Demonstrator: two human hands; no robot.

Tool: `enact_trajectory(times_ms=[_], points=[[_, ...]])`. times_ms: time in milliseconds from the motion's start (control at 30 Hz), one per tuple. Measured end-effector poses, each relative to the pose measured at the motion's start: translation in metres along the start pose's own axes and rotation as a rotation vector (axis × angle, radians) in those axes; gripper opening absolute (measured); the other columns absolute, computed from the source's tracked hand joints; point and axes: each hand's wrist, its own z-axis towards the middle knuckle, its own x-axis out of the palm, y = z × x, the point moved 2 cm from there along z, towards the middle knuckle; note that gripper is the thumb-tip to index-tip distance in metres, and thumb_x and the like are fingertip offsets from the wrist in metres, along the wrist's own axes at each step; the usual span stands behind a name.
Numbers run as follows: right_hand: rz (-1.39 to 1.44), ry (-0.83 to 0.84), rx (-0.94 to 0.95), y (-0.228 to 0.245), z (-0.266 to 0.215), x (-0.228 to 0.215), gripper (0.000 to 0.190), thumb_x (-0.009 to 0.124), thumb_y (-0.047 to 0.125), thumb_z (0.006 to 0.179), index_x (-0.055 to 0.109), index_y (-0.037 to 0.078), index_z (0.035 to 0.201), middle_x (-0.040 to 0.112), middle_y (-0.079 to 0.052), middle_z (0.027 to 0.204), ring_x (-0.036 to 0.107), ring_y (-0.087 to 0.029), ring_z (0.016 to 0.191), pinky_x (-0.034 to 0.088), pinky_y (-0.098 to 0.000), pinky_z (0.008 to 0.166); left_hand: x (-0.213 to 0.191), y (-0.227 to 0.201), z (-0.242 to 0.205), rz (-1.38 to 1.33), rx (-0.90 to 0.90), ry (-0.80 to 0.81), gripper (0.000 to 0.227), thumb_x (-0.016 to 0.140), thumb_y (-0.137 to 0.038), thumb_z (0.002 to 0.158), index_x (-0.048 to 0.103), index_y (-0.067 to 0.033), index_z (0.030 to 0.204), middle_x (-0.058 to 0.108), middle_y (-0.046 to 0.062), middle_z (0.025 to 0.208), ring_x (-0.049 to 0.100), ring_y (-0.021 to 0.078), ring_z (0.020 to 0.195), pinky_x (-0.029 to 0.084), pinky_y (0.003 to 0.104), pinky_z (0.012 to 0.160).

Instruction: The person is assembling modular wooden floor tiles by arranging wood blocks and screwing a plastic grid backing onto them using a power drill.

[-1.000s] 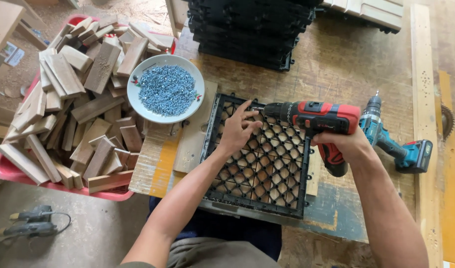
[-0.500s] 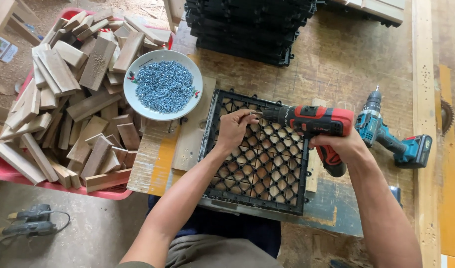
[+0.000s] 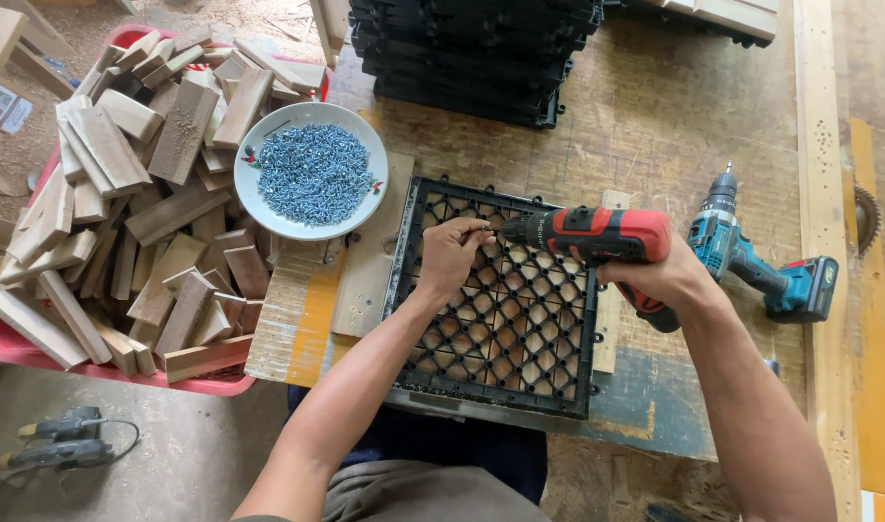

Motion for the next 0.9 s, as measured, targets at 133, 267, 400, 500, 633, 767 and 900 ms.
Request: enact_trajectory(times_ms=[133, 267, 400, 500, 633, 767, 900], points=[[-0.043, 0.021, -0.018, 0.002, 0.009, -0.003, 0.029, 0.085, 0.003, 0.055, 0.081, 0.0, 0.083, 0.068, -0.012, 0.057, 0.061, -0.018, 0.051, 0.054, -0.0317, 0.055, 0.0, 0.001, 0.0, 0.019, 0.016, -0.012, 0.016, 0.066, 0.006, 0.093, 0.077, -0.0014, 0.102, 0.078, 0.019, 0.086, 0.078, 0.0268, 0.083, 0.062, 0.033, 0.07], [-0.127, 0.06, 0.07, 0.003, 0.008, -0.009, 0.023, 0.085, 0.006, 0.058, 0.08, 0.0, 0.08, 0.068, -0.013, 0.057, 0.06, -0.019, 0.051, 0.053, -0.0334, 0.058, 0.004, 0.0, 0.001, -0.011, 0.012, 0.021, 0.017, 0.068, 0.006, 0.091, 0.078, -0.0041, 0.1, 0.079, 0.017, 0.087, 0.078, 0.0245, 0.082, 0.062, 0.032, 0.072], [-0.15, 0.077, 0.061, 0.021, 0.009, -0.011, 0.021, 0.082, 0.006, 0.058, 0.08, 0.0, 0.078, 0.068, -0.014, 0.056, 0.06, -0.02, 0.051, 0.052, -0.0339, 0.057, 0.002, -0.018, -0.005, 0.039, -0.045, 0.073, 0.05, 0.079, 0.002, 0.087, 0.059, 0.0099, 0.132, 0.07, 0.033, 0.113, 0.074, 0.0386, 0.1, 0.063, 0.048, 0.091], [-0.124, 0.086, 0.066, 0.056, -0.002, -0.02, 0.023, 0.08, 0.006, 0.057, 0.081, 0.001, 0.079, 0.068, -0.013, 0.057, 0.06, -0.018, 0.057, 0.052, -0.0318, 0.059, -0.002, -0.04, -0.01, 0.115, -0.091, 0.009, 0.064, 0.087, -0.007, 0.081, 0.052, 0.0142, 0.13, 0.068, 0.032, 0.111, 0.074, 0.0377, 0.099, 0.064, 0.048, 0.092], [-0.06, 0.09, 0.384, 0.072, 0.008, -0.042, 0.03, 0.079, -0.001, 0.07, 0.078, 0.001, 0.1, 0.066, -0.016, 0.069, 0.057, -0.026, 0.06, 0.05, -0.0386, 0.062, 0.008, -0.018, -0.008, 0.271, 0.073, -0.016, 0.046, 0.091, -0.02, 0.078, 0.05, -0.0038, 0.093, 0.073, 0.01, 0.068, 0.075, 0.0215, 0.06, 0.058, 0.027, 0.051], [-0.133, 0.025, 0.309, 0.099, 0.021, -0.048, 0.024, 0.078, 0.005, 0.07, 0.077, 0.004, 0.094, 0.068, -0.016, 0.076, 0.058, -0.027, 0.072, 0.046, -0.038, 0.074, 0.024, -0.008, -0.029, 0.861, 0.422, 0.315, 0.062, 0.068, -0.053, 0.093, 0.053, 0.0062, 0.105, 0.053, 0.025, 0.102, 0.05, 0.0302, 0.084, 0.041, 0.037, 0.072], [-0.171, 0.156, 0.262, 0.143, 0.047, -0.023, 0.018, 0.071, -0.003, 0.071, 0.072, 0.001, 0.088, 0.062, -0.012, 0.067, 0.056, -0.022, 0.061, 0.05, -0.0358, 0.062, 0.028, -0.023, -0.055, 1.244, 0.226, 0.597, 0.105, 0.03, -0.076, 0.097, 0.016, 0.0105, 0.155, 0.003, 0.034, 0.165, 0.009, 0.0389, 0.156, 0.007, 0.049, 0.126]])
